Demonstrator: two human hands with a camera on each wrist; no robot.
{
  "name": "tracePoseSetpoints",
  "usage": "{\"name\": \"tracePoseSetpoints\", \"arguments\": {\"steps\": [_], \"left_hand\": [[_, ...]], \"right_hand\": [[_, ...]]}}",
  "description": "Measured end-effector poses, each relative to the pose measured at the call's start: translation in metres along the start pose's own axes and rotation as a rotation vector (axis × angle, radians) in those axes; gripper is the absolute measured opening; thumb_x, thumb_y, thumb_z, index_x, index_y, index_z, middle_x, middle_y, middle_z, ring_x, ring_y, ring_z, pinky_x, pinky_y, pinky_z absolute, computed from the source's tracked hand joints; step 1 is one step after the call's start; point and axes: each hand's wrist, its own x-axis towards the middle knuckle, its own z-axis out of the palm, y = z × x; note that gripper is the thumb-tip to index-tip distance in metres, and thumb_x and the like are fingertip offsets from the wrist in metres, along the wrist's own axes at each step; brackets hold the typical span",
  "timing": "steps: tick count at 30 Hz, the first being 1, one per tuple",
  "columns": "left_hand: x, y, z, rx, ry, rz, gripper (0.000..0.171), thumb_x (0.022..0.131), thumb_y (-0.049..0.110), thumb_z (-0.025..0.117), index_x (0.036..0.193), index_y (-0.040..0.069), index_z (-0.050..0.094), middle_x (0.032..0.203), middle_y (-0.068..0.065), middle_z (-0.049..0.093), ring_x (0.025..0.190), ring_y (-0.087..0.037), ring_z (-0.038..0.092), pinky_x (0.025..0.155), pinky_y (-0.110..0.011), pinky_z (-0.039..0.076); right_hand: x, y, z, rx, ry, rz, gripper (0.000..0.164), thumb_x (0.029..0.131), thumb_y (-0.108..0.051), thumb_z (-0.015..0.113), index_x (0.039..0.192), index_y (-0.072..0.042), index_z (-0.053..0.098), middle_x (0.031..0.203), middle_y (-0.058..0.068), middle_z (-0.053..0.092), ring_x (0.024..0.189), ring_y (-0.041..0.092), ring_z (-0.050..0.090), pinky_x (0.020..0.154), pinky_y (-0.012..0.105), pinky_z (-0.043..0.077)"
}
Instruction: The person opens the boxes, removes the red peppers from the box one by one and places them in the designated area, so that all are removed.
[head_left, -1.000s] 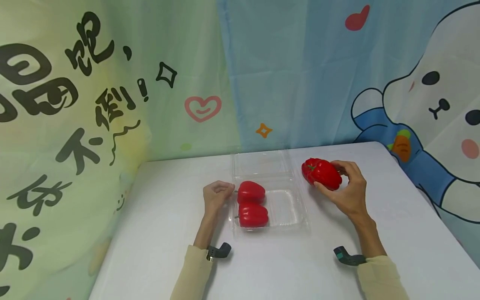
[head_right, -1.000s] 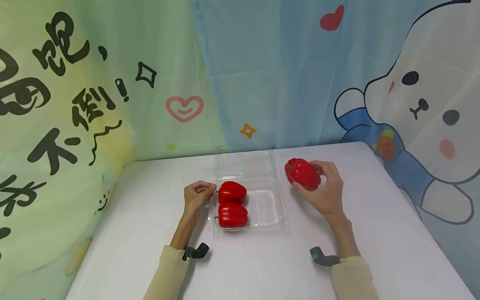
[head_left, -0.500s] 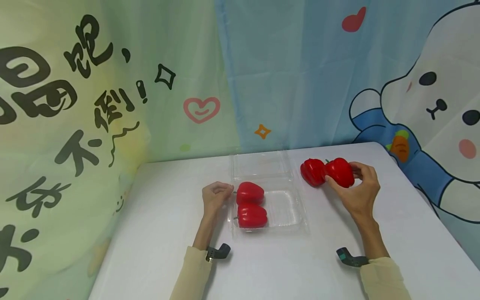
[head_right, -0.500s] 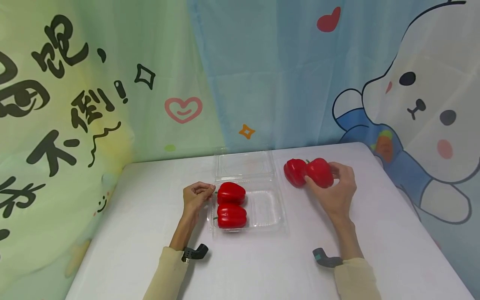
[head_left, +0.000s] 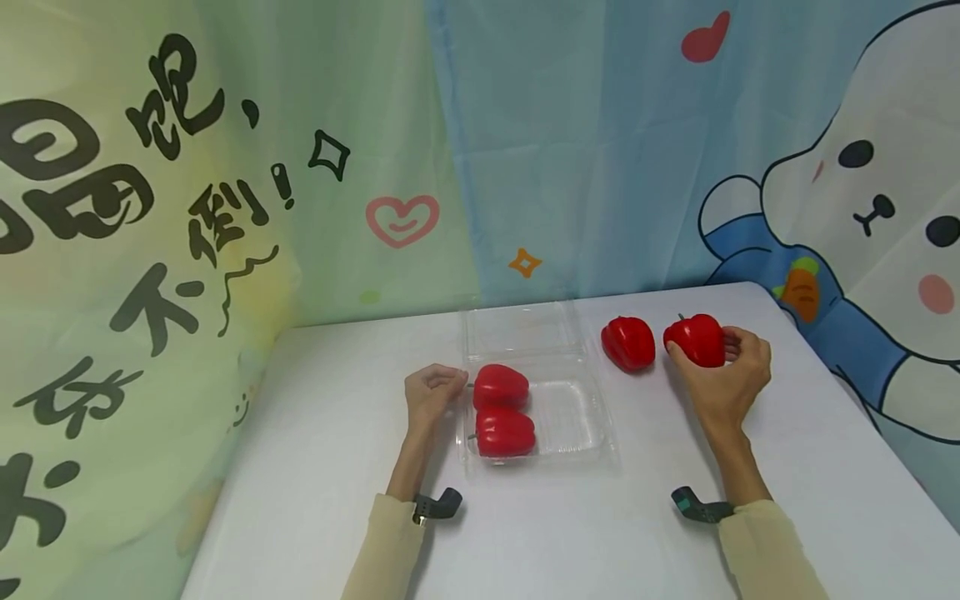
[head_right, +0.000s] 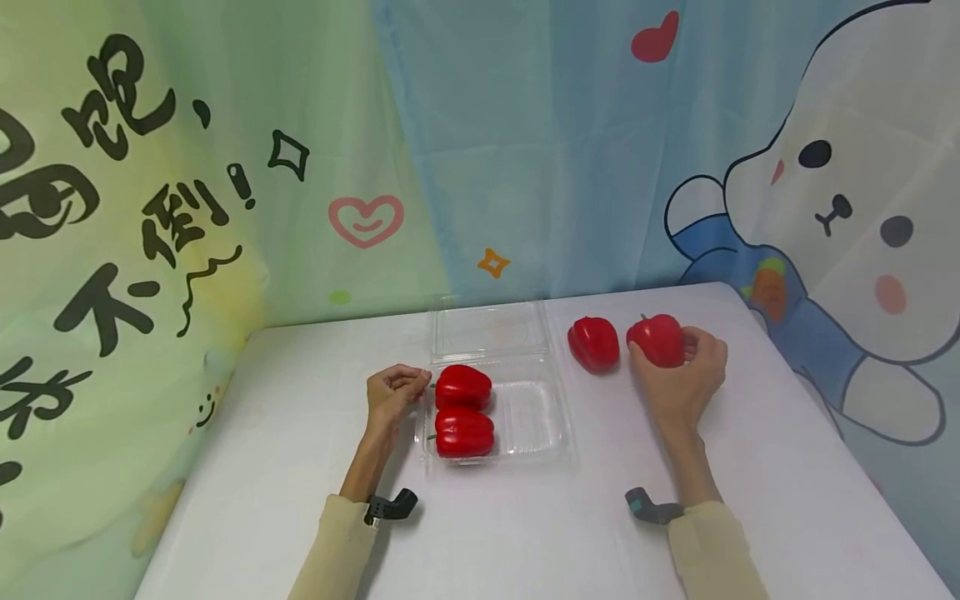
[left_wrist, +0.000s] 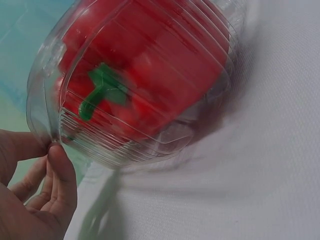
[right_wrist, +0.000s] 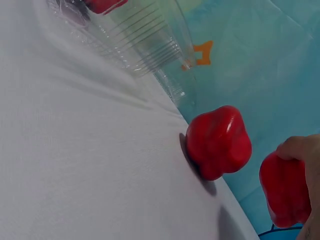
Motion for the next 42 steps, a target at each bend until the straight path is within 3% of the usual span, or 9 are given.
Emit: {"name": "tracePoseSetpoints", "arguments": {"steps": [4,9,20,31,42], "left_hand": [[0.000,0.000,0.000,0.005,0.003,0.000,0.016,0.096,0.020,0.081,0.096,0.004,0.080,0.092,-0.014,0.083,0.081,-0.016,0.075,0.075,-0.025,0.058],[0.000,0.000,0.000,-0.009,0.002,0.012,0.015,0.095,0.018,0.082,0.096,0.003,0.079,0.091,-0.016,0.082,0.080,-0.016,0.075,0.073,-0.026,0.058],[0.002,-0.002,-0.002,-0.048,0.002,0.005,0.014,0.094,0.015,0.082,0.094,0.001,0.079,0.086,-0.013,0.081,0.074,-0.013,0.073,0.071,-0.026,0.058],[0.004,-0.003,-0.002,0.002,-0.003,0.017,0.012,0.095,0.016,0.082,0.094,0.004,0.080,0.090,-0.014,0.083,0.080,-0.015,0.076,0.073,-0.025,0.059],[0.002,-0.001,-0.002,0.019,-0.007,0.018,0.013,0.096,0.018,0.081,0.096,0.005,0.081,0.092,-0.013,0.083,0.081,-0.015,0.077,0.075,-0.026,0.060]], "right_hand": [[0.001,0.003,0.004,-0.009,-0.001,0.041,0.072,0.089,-0.029,0.090,0.148,-0.007,0.056,0.151,0.015,0.058,0.139,0.022,0.052,0.110,0.054,0.055],[0.003,0.006,0.009,-0.017,-0.018,0.073,0.073,0.090,-0.029,0.089,0.149,-0.004,0.054,0.152,0.018,0.055,0.143,0.025,0.049,0.112,0.059,0.054],[0.001,0.013,0.020,-0.035,-0.044,0.129,0.074,0.092,-0.031,0.087,0.152,-0.007,0.051,0.156,0.016,0.053,0.147,0.024,0.046,0.115,0.059,0.053],[0.002,0.023,0.030,-0.049,-0.073,0.179,0.077,0.093,-0.032,0.087,0.156,-0.012,0.048,0.160,0.012,0.049,0.152,0.020,0.042,0.118,0.058,0.052],[0.010,0.028,0.042,-0.089,-0.082,0.170,0.081,0.094,-0.029,0.085,0.161,-0.011,0.042,0.166,0.010,0.045,0.159,0.022,0.036,0.119,0.062,0.050]]}}
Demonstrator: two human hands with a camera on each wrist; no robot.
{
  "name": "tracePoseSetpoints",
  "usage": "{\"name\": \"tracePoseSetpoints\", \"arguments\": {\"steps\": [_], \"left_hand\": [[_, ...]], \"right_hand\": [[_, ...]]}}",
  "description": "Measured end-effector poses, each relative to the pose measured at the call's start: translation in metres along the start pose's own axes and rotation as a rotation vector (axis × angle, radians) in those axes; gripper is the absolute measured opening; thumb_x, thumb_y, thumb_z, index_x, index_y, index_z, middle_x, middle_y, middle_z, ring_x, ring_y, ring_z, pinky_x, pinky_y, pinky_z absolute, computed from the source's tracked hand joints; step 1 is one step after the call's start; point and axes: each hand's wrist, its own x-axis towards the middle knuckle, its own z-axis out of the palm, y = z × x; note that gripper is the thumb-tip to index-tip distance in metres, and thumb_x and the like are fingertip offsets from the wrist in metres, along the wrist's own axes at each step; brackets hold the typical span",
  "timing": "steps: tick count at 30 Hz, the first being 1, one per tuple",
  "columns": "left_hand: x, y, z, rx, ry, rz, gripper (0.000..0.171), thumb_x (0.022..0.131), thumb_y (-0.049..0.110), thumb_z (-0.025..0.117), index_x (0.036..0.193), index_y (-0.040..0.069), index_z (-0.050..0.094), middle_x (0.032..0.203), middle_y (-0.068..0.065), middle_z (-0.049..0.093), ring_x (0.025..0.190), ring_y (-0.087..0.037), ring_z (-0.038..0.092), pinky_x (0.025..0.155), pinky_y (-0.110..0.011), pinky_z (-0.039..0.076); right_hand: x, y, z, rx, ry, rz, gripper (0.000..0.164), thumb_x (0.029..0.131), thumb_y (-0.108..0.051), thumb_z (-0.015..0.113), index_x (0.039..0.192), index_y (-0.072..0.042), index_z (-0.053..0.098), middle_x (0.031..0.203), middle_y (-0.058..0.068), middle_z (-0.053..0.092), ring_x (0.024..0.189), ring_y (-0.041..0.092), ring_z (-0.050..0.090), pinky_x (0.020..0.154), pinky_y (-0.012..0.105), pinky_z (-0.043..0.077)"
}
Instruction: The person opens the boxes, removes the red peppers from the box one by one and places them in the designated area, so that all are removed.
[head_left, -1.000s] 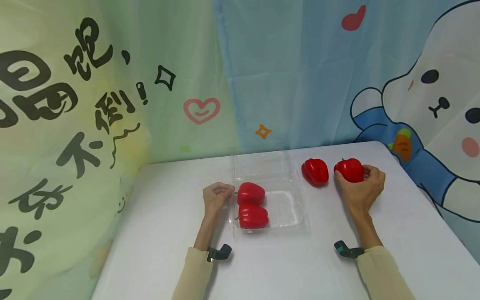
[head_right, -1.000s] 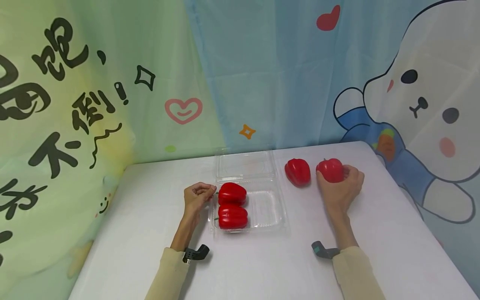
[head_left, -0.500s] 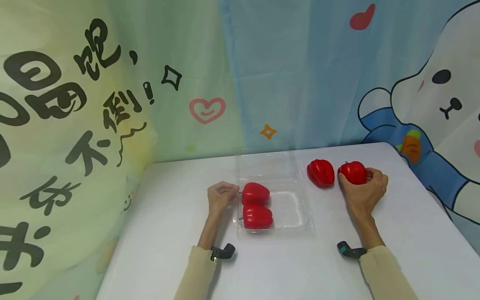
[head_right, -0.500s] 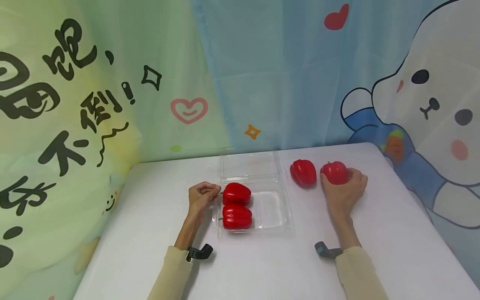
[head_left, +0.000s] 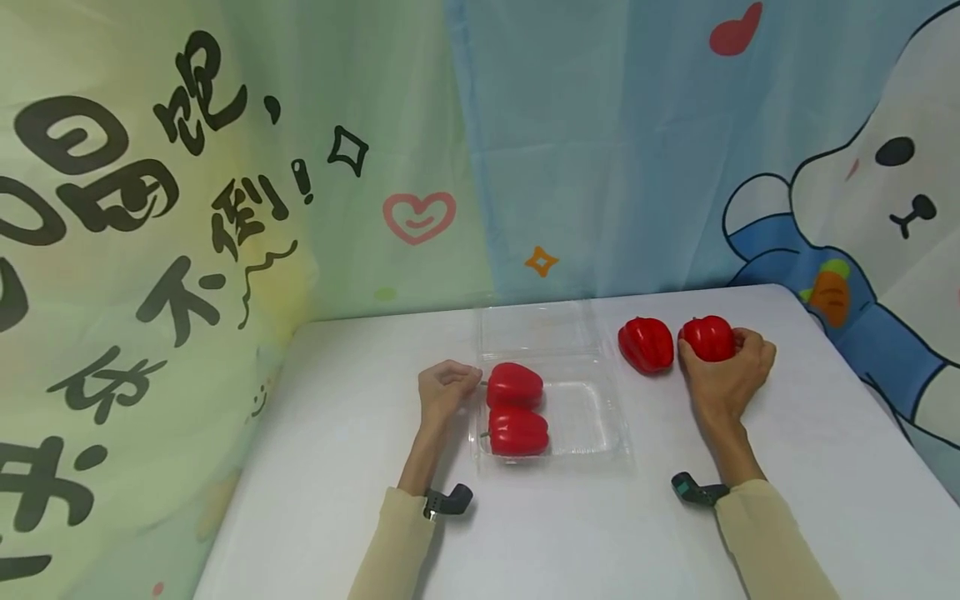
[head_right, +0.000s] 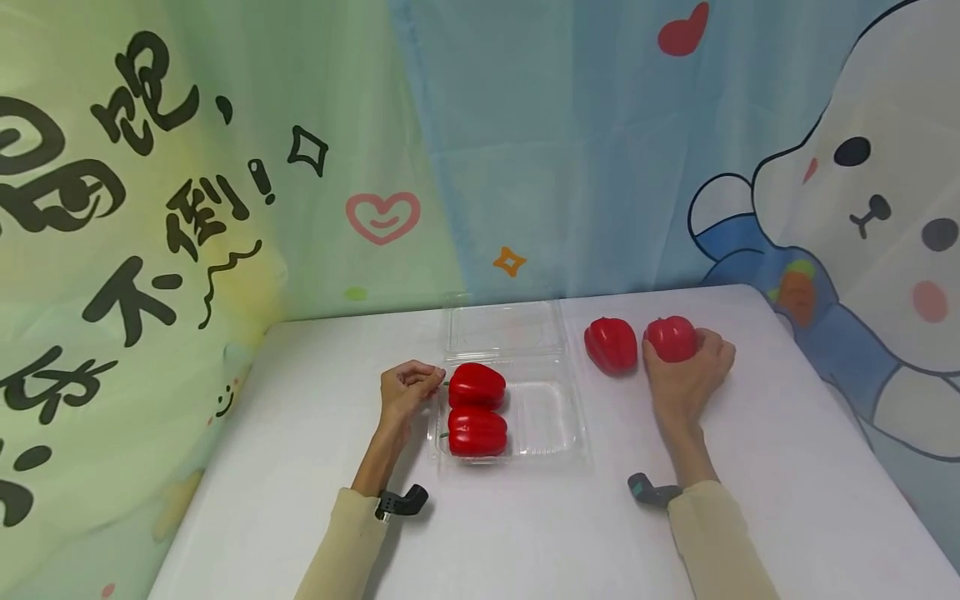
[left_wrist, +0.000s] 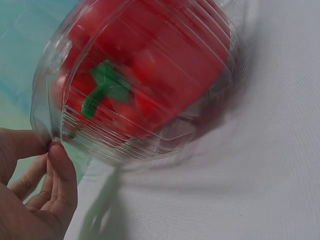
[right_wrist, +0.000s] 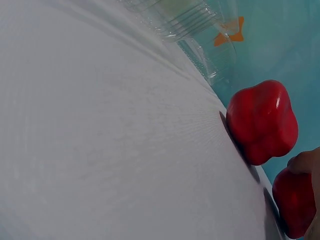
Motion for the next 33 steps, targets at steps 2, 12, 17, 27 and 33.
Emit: {"name": "tracePoseSetpoints", "arguments": {"steps": [2,12,17,27,33], "left_hand": [[-0.0004,0.0013,0.0005,0.004,0.002,0.003,0.013,0.096,0.019,0.081,0.096,0.005,0.081,0.092,-0.014,0.083,0.081,-0.015,0.077,0.075,-0.026,0.060],[-0.0012,-0.0001,0.0008,0.020,0.016,-0.004,0.015,0.095,0.019,0.082,0.095,0.005,0.080,0.090,-0.013,0.083,0.079,-0.014,0.075,0.073,-0.025,0.058],[-0.0010,-0.0001,0.0009,0.005,0.011,0.012,0.015,0.095,0.018,0.082,0.094,0.004,0.080,0.090,-0.015,0.083,0.079,-0.016,0.077,0.073,-0.025,0.058],[-0.0001,-0.0025,0.0013,0.001,0.006,0.012,0.014,0.096,0.019,0.081,0.094,0.005,0.079,0.090,-0.014,0.082,0.078,-0.014,0.076,0.074,-0.025,0.058],[0.0006,-0.0019,0.0013,-0.004,0.009,0.010,0.013,0.095,0.017,0.081,0.094,0.004,0.079,0.090,-0.014,0.083,0.077,-0.013,0.076,0.074,-0.024,0.058]], "right_hand": [[0.0012,0.0001,0.0018,-0.012,-0.001,-0.006,0.082,0.094,-0.028,0.085,0.161,-0.011,0.041,0.167,0.011,0.044,0.159,0.023,0.036,0.118,0.062,0.051],[-0.0023,-0.0013,0.0011,-0.002,-0.027,0.004,0.084,0.097,-0.038,0.082,0.163,-0.011,0.038,0.169,0.012,0.040,0.161,0.024,0.033,0.119,0.064,0.049],[-0.0027,-0.0018,-0.0027,0.002,-0.043,0.018,0.075,0.103,-0.044,0.072,0.164,-0.013,0.039,0.168,0.012,0.039,0.160,0.023,0.034,0.121,0.061,0.049],[-0.0057,-0.0006,-0.0028,0.045,-0.021,0.027,0.063,0.107,-0.039,0.066,0.160,-0.012,0.045,0.163,0.015,0.044,0.155,0.022,0.042,0.124,0.053,0.048],[-0.0059,-0.0015,-0.0033,0.046,-0.015,0.046,0.064,0.106,-0.039,0.067,0.160,-0.012,0.044,0.162,0.014,0.045,0.153,0.023,0.044,0.123,0.052,0.049]]}}
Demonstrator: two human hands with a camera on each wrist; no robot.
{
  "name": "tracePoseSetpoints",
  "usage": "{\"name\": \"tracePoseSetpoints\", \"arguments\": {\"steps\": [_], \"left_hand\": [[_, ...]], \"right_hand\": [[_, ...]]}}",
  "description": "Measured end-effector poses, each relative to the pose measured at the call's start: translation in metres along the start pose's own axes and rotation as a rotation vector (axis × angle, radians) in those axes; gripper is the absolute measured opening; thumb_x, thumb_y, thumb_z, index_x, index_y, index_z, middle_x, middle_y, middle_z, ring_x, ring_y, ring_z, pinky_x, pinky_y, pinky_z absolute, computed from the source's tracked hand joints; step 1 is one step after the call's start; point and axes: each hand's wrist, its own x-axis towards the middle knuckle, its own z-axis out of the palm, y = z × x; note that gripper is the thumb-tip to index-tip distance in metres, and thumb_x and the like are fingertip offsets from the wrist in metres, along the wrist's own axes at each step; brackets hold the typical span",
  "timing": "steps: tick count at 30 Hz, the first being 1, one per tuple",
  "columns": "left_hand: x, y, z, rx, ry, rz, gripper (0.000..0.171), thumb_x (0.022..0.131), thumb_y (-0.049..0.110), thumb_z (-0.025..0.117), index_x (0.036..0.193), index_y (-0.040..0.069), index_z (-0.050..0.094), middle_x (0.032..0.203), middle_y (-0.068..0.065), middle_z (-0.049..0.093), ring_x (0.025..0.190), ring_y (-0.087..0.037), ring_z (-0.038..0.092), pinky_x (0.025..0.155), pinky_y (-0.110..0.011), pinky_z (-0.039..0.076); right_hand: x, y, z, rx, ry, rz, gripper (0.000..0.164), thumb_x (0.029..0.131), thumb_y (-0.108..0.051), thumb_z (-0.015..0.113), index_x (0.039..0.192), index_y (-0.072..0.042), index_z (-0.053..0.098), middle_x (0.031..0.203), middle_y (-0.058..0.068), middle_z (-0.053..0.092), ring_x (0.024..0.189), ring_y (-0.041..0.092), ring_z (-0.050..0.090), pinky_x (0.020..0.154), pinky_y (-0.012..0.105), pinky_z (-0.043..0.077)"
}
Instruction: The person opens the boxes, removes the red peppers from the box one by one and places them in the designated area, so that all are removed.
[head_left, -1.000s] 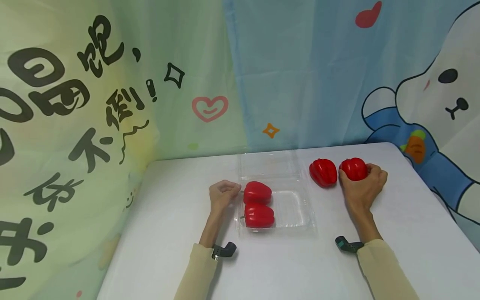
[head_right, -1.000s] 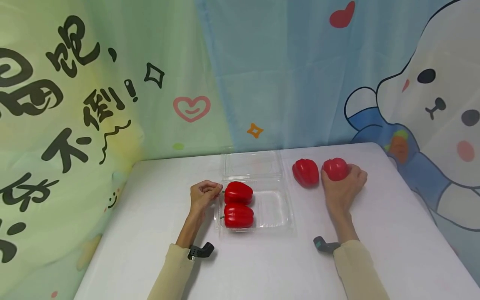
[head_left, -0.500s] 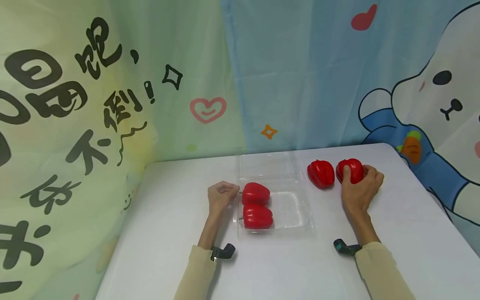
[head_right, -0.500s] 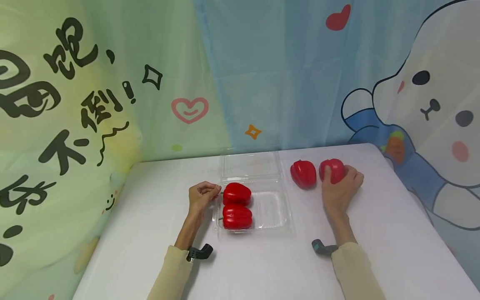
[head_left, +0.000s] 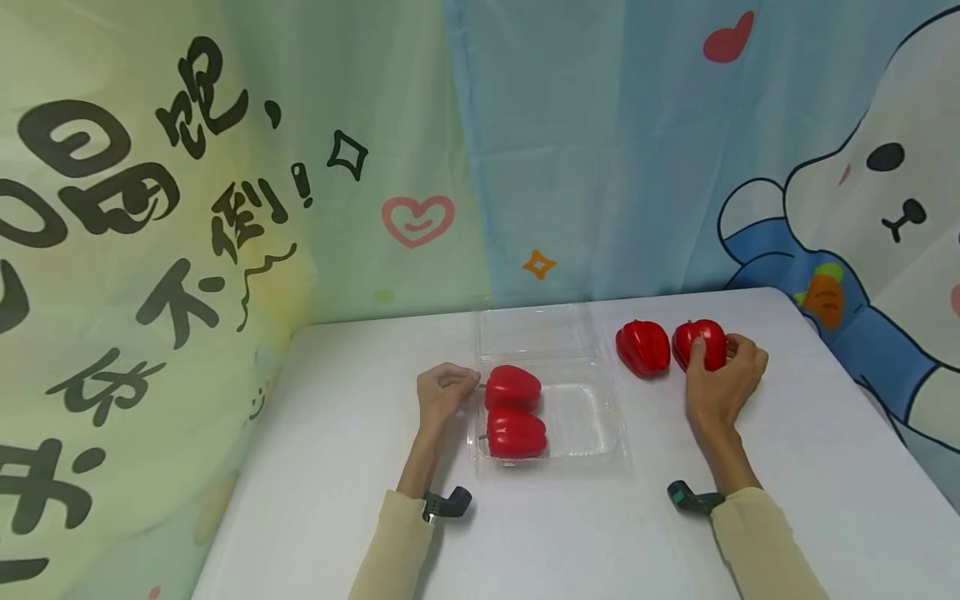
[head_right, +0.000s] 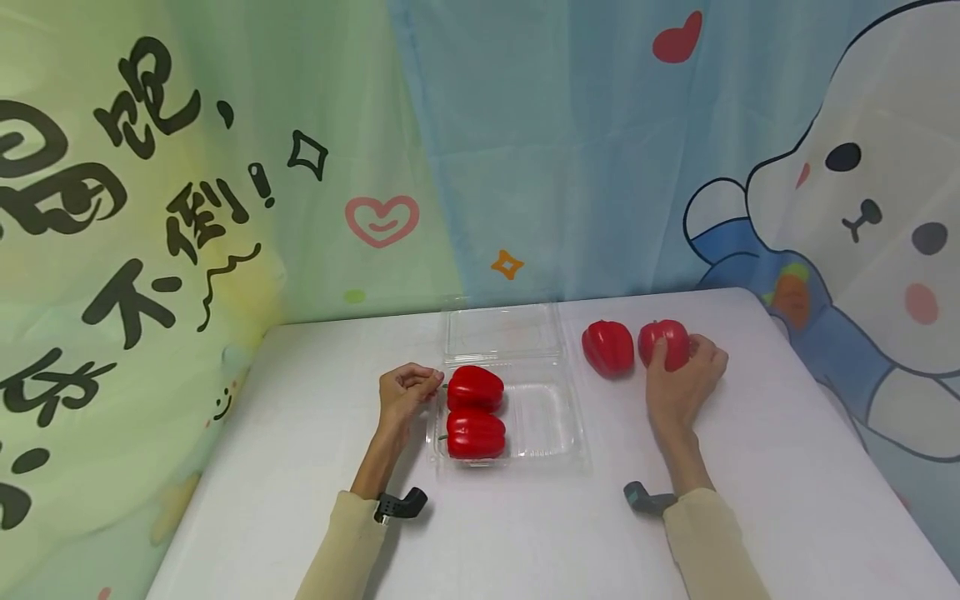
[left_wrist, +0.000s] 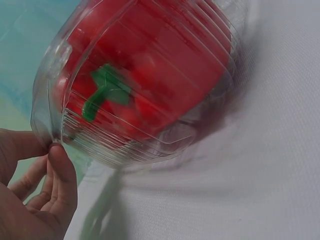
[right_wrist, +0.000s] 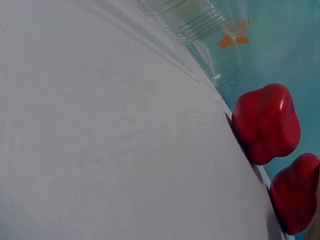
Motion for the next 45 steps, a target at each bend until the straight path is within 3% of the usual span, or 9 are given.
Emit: {"name": "tracePoseSetpoints", "arguments": {"steps": [9,17,21,26,29,32,38,42,45], "left_hand": [[-0.002,-0.001,-0.001,0.014,-0.001,-0.001,0.015,0.096,0.019,0.081,0.094,0.004,0.079,0.091,-0.014,0.082,0.079,-0.015,0.076,0.076,-0.026,0.059],[-0.002,-0.001,-0.001,0.018,0.008,0.000,0.015,0.095,0.018,0.082,0.094,0.003,0.079,0.090,-0.015,0.082,0.077,-0.014,0.076,0.074,-0.025,0.059],[-0.001,0.002,0.000,0.019,0.004,0.012,0.012,0.094,0.015,0.082,0.094,0.003,0.079,0.089,-0.015,0.083,0.076,-0.012,0.075,0.072,-0.024,0.058],[0.000,0.003,0.001,0.000,-0.006,0.023,0.012,0.094,0.013,0.083,0.094,0.002,0.080,0.089,-0.015,0.083,0.076,-0.011,0.075,0.071,-0.023,0.059],[0.000,0.003,0.002,-0.001,-0.007,0.023,0.011,0.094,0.012,0.082,0.094,0.002,0.080,0.090,-0.014,0.083,0.077,-0.012,0.075,0.072,-0.024,0.060],[0.000,0.004,0.003,0.008,-0.005,0.017,0.009,0.095,0.013,0.081,0.094,0.003,0.080,0.090,-0.014,0.083,0.077,-0.012,0.075,0.072,-0.024,0.060],[0.000,0.004,0.003,-0.003,-0.008,0.021,0.009,0.094,0.012,0.081,0.095,0.003,0.080,0.091,-0.014,0.083,0.078,-0.014,0.077,0.073,-0.024,0.061],[0.000,0.004,0.001,-0.016,-0.009,0.030,0.010,0.094,0.011,0.081,0.094,0.001,0.080,0.091,-0.015,0.083,0.076,-0.012,0.076,0.072,-0.024,0.060],[-0.001,0.004,0.000,-0.022,-0.006,0.035,0.011,0.094,0.011,0.082,0.094,0.000,0.079,0.090,-0.017,0.083,0.075,-0.011,0.074,0.071,-0.023,0.059]], "right_hand": [[-0.003,-0.005,-0.004,-0.017,0.034,-0.009,0.065,0.106,-0.043,0.065,0.160,-0.013,0.045,0.160,0.015,0.046,0.147,0.023,0.046,0.119,0.049,0.051],[-0.017,-0.026,-0.012,0.113,0.071,-0.240,0.057,0.101,-0.028,0.077,0.151,-0.011,0.058,0.153,0.013,0.057,0.140,0.020,0.052,0.114,0.052,0.053],[-0.035,-0.037,-0.011,0.158,-0.015,-0.383,0.060,0.094,-0.021,0.084,0.149,-0.009,0.061,0.151,0.014,0.061,0.137,0.020,0.056,0.114,0.044,0.055],[-0.057,-0.048,-0.006,0.155,-0.164,-0.548,0.065,0.084,-0.012,0.091,0.143,-0.005,0.065,0.144,0.017,0.066,0.131,0.030,0.062,0.111,0.016,0.046],[-0.067,-0.054,-0.004,0.163,-0.262,-0.607,0.065,0.081,-0.008,0.092,0.140,-0.002,0.066,0.142,0.020,0.067,0.132,0.035,0.063,0.109,0.005,0.036],[-0.075,-0.059,-0.001,0.180,-0.350,-0.634,0.063,0.081,-0.007,0.092,0.139,-0.002,0.068,0.140,0.019,0.069,0.129,0.034,0.065,0.108,0.002,0.037],[-0.093,-0.069,0.002,0.205,-0.515,-0.694,0.064,0.078,-0.008,0.095,0.138,-0.008,0.071,0.133,0.011,0.074,0.116,0.025,0.070,0.103,0.008,0.047],[-0.107,-0.078,0.002,0.194,-0.652,-0.699,0.067,0.076,-0.014,0.098,0.138,-0.011,0.072,0.134,0.007,0.075,0.117,0.027,0.072,0.104,0.037,0.061],[-0.116,-0.082,0.003,0.182,-0.757,-0.691,0.068,0.077,-0.019,0.099,0.139,-0.013,0.072,0.136,0.005,0.075,0.119,0.031,0.073,0.101,0.060,0.062]]}}
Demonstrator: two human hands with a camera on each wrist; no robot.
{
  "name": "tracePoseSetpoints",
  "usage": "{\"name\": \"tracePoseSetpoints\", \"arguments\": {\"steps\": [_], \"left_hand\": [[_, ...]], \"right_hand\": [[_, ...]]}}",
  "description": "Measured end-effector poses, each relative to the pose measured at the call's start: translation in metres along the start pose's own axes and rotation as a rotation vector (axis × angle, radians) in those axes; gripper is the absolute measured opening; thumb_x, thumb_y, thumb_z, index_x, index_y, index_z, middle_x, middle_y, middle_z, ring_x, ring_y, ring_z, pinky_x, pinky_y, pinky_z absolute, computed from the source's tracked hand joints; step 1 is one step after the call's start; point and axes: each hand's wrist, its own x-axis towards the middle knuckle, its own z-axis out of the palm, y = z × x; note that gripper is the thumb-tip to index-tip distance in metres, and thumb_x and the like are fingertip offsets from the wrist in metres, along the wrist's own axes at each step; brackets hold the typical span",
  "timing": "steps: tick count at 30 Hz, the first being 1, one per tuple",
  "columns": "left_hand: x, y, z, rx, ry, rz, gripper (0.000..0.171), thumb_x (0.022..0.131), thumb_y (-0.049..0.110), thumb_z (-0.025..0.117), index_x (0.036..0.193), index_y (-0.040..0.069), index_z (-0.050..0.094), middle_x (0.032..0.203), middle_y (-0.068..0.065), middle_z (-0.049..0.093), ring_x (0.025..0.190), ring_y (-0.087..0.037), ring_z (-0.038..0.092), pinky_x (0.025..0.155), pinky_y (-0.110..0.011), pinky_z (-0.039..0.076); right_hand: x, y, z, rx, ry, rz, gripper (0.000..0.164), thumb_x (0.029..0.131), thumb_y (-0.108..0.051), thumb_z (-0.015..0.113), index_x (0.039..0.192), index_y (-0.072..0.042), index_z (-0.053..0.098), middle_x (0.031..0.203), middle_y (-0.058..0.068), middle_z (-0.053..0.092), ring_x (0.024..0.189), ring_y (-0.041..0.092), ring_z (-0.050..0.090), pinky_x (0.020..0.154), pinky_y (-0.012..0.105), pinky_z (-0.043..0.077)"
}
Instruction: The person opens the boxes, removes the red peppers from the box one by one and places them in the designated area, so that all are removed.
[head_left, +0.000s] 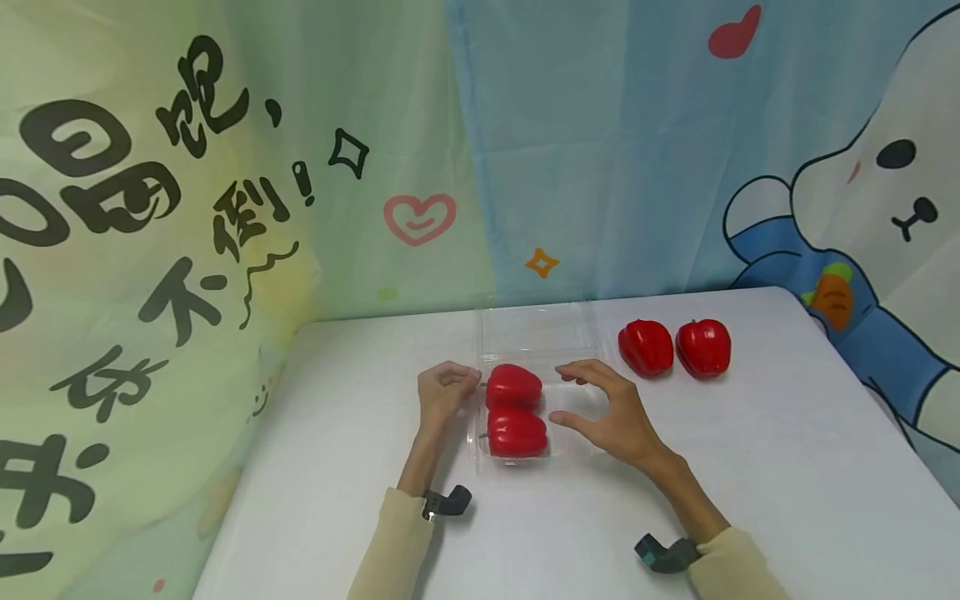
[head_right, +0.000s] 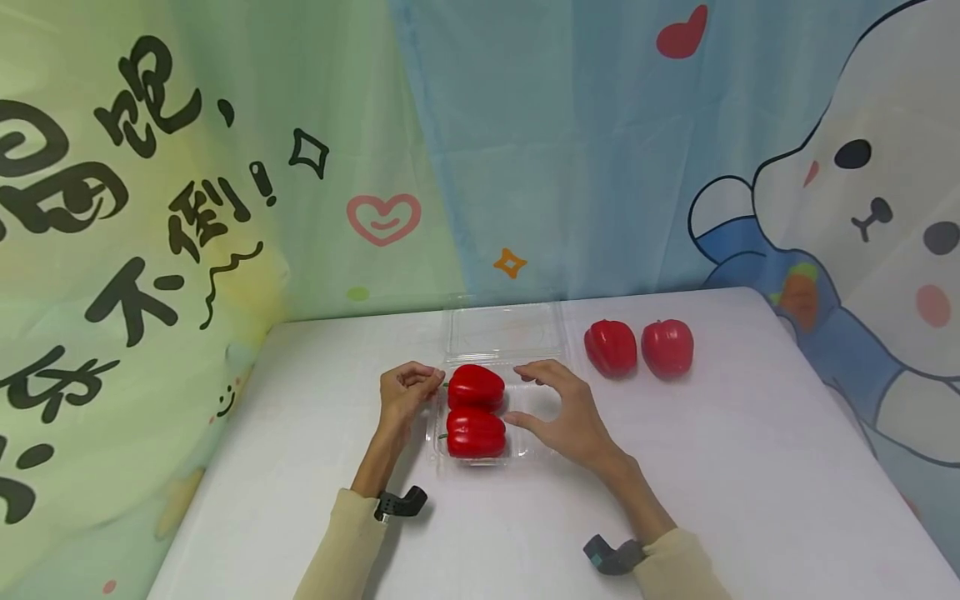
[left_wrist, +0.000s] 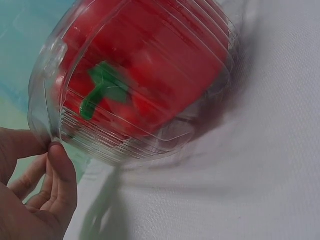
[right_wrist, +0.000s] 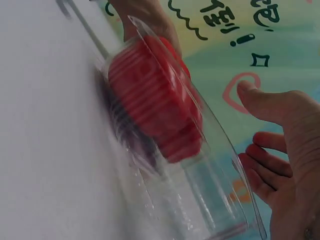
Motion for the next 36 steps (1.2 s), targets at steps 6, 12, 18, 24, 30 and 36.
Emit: {"name": "tracePoseSetpoints", "arguments": {"steps": [6,12,18,24,30,36], "left_hand": [[0.001,-0.002,0.001,-0.002,0.006,0.012,0.015,0.094,0.012,0.082,0.094,-0.002,0.079,0.092,-0.019,0.082,0.076,-0.014,0.075,0.071,-0.023,0.058],[0.001,-0.003,0.000,-0.001,0.005,0.013,0.014,0.094,0.013,0.082,0.094,-0.002,0.079,0.091,-0.018,0.083,0.075,-0.013,0.075,0.072,-0.023,0.058],[-0.001,-0.004,0.001,0.012,0.011,0.004,0.013,0.095,0.013,0.082,0.095,0.000,0.079,0.092,-0.015,0.083,0.079,-0.015,0.077,0.074,-0.024,0.060],[-0.001,-0.003,0.001,0.015,0.010,-0.005,0.012,0.095,0.014,0.081,0.094,0.002,0.080,0.092,-0.014,0.083,0.079,-0.014,0.076,0.074,-0.025,0.059],[-0.001,-0.002,0.002,0.017,0.009,-0.001,0.010,0.095,0.012,0.081,0.094,0.002,0.080,0.092,-0.014,0.084,0.078,-0.013,0.076,0.074,-0.024,0.060],[-0.002,0.000,0.002,0.025,0.015,-0.014,0.012,0.096,0.016,0.081,0.094,0.004,0.080,0.092,-0.014,0.083,0.080,-0.013,0.076,0.076,-0.025,0.059]], "right_hand": [[-0.005,-0.011,0.011,0.032,-0.108,-0.014,0.072,0.076,-0.019,0.100,0.141,-0.010,0.071,0.138,0.008,0.075,0.121,0.034,0.073,0.099,0.062,0.062],[-0.009,-0.022,0.023,0.048,-0.168,-0.031,0.075,0.074,-0.021,0.102,0.141,-0.011,0.071,0.139,0.007,0.075,0.125,0.030,0.074,0.097,0.055,0.064],[-0.009,-0.030,0.032,-0.007,-0.258,-0.005,0.078,0.075,-0.025,0.101,0.144,-0.012,0.069,0.145,0.005,0.072,0.135,0.031,0.069,0.103,0.050,0.063],[-0.008,-0.031,0.036,-0.061,-0.316,0.015,0.082,0.075,-0.026,0.101,0.147,-0.012,0.065,0.148,0.006,0.069,0.139,0.032,0.065,0.103,0.048,0.063],[-0.009,-0.030,0.037,-0.096,-0.348,0.040,0.081,0.078,-0.029,0.099,0.148,-0.012,0.064,0.149,0.008,0.068,0.140,0.032,0.065,0.105,0.049,0.062],[-0.008,-0.033,0.038,-0.096,-0.358,0.075,0.080,0.078,-0.026,0.099,0.148,-0.011,0.064,0.148,0.010,0.069,0.138,0.034,0.065,0.103,0.050,0.063]]}}
